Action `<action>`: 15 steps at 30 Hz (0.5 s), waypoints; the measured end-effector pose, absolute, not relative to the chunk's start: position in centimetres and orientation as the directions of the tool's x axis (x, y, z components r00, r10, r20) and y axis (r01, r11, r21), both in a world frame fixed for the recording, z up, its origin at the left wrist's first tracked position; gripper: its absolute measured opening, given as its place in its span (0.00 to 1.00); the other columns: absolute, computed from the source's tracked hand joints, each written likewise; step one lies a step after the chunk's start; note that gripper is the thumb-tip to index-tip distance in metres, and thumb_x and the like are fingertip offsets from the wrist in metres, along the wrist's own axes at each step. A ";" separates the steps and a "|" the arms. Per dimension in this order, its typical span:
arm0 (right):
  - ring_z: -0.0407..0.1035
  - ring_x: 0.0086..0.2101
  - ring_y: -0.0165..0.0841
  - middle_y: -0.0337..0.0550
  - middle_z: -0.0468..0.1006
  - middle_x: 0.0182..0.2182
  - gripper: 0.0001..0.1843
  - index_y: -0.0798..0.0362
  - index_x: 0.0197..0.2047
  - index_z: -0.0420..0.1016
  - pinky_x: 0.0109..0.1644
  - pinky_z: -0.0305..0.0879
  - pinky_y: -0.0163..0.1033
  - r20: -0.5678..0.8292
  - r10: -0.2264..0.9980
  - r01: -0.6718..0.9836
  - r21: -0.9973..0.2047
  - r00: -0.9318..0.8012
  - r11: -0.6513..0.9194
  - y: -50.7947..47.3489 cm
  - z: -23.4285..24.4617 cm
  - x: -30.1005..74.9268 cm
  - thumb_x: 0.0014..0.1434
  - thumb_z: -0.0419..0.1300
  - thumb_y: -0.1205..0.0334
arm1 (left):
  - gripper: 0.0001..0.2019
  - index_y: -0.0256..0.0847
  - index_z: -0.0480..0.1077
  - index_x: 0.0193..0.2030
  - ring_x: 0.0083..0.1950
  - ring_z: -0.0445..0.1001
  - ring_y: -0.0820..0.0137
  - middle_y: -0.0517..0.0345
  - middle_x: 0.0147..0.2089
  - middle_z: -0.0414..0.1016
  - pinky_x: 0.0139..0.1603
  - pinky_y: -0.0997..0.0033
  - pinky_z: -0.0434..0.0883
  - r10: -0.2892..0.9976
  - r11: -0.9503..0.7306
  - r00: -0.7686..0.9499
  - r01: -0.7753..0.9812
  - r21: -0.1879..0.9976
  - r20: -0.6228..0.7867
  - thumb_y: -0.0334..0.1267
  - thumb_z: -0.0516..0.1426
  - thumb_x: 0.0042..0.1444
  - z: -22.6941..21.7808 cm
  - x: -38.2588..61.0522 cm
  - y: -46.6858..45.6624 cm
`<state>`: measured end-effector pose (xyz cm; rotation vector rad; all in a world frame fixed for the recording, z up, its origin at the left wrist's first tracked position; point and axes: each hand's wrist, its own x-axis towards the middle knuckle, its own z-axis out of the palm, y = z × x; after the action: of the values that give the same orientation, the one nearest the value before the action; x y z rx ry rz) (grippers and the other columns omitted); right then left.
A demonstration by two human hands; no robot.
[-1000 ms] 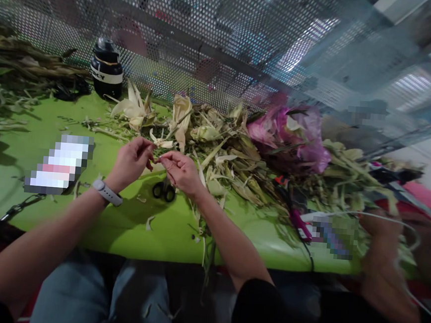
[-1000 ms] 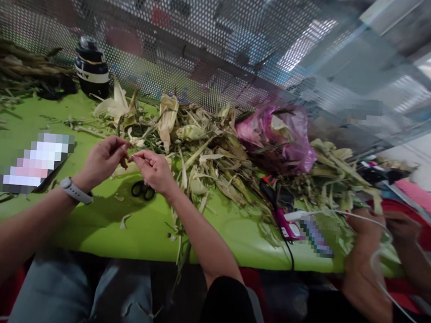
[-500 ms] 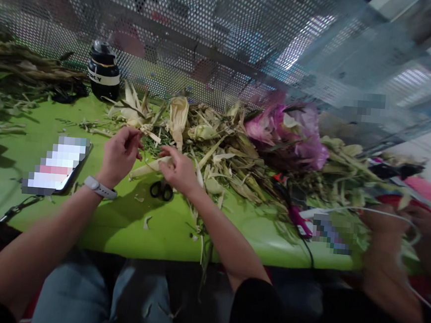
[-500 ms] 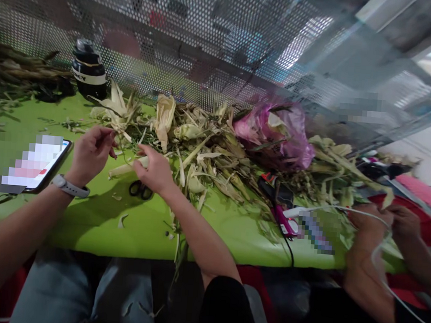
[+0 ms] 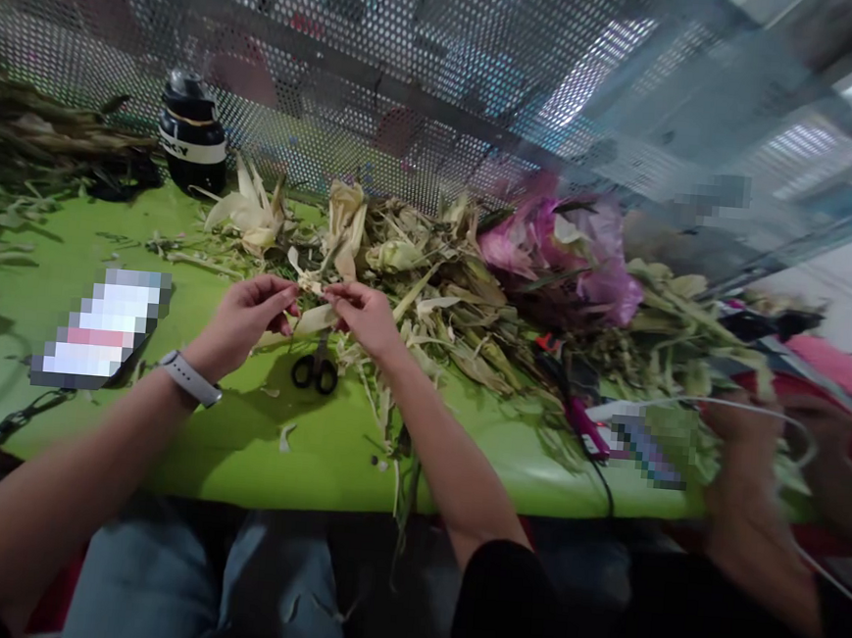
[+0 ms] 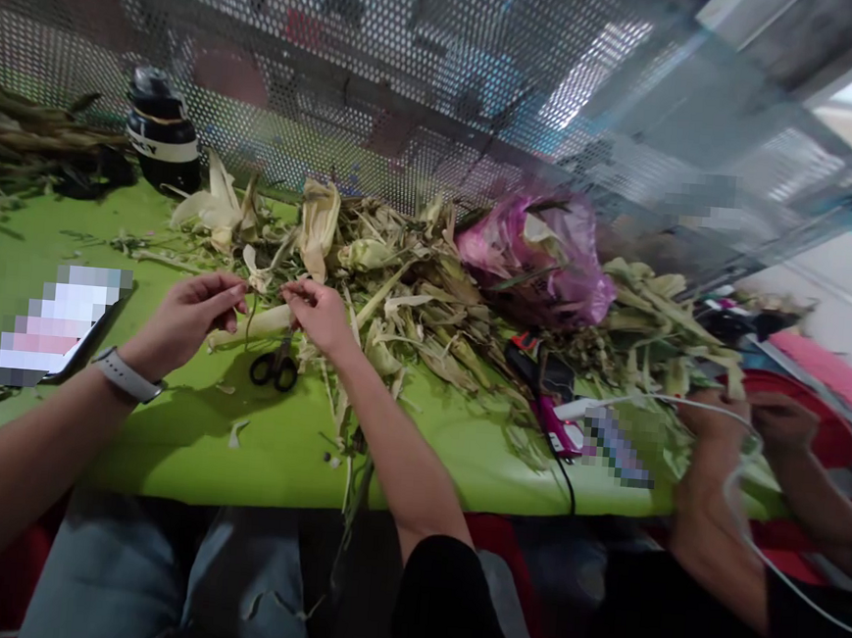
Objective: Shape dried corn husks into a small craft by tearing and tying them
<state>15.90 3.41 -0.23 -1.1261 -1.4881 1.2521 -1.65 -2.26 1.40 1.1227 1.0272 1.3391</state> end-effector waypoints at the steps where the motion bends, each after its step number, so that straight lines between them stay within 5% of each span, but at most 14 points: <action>1: 0.61 0.19 0.20 0.40 0.78 0.34 0.11 0.56 0.37 0.74 0.22 0.62 0.30 0.033 0.975 0.120 -0.991 -0.219 0.061 3.3 -0.1 16.0 0.49 0.62 0.63 | 0.05 0.34 0.71 0.33 0.20 0.67 0.82 0.61 0.26 0.73 0.22 0.83 0.67 1.000 -0.006 -0.008 -0.262 0.965 0.004 0.33 0.62 0.54 1.5 -1.7 -2.2; 4: 0.62 0.18 0.20 0.40 0.79 0.37 0.13 0.55 0.40 0.73 0.21 0.61 0.30 -0.084 0.952 0.038 -0.996 -0.294 -0.076 2.3 0.6 15.6 0.48 0.58 0.68 | 0.02 0.34 0.72 0.34 0.20 0.69 0.82 0.60 0.27 0.75 0.23 0.84 0.68 0.989 0.136 0.011 -0.413 0.901 -0.144 0.29 0.61 0.54 1.5 -2.0 -2.1; 9: 0.67 0.19 0.23 0.34 0.77 0.30 0.16 0.52 0.43 0.71 0.22 0.63 0.30 -0.215 0.870 -0.150 -0.939 -0.444 -0.308 0.5 1.0 14.5 0.47 0.60 0.66 | 0.02 0.35 0.75 0.36 0.26 0.76 0.79 0.54 0.33 0.80 0.24 0.85 0.68 0.979 0.198 0.062 -0.487 0.851 -0.192 0.28 0.61 0.55 1.4 -2.1 -2.2; 15: 0.61 0.19 0.22 0.31 0.72 0.21 0.13 0.54 0.40 0.71 0.21 0.58 0.28 -0.247 0.837 -0.115 -0.932 -0.488 -0.342 0.8 0.6 14.7 0.51 0.64 0.61 | 0.01 0.35 0.75 0.35 0.30 0.77 0.77 0.52 0.37 0.81 0.22 0.85 0.66 0.978 0.193 0.017 -0.449 0.872 -0.208 0.29 0.61 0.56 1.6 -1.9 -2.3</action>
<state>14.73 0.83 0.57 -1.0057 -1.2284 1.8930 -1.92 -2.26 1.60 0.7035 0.9762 1.2647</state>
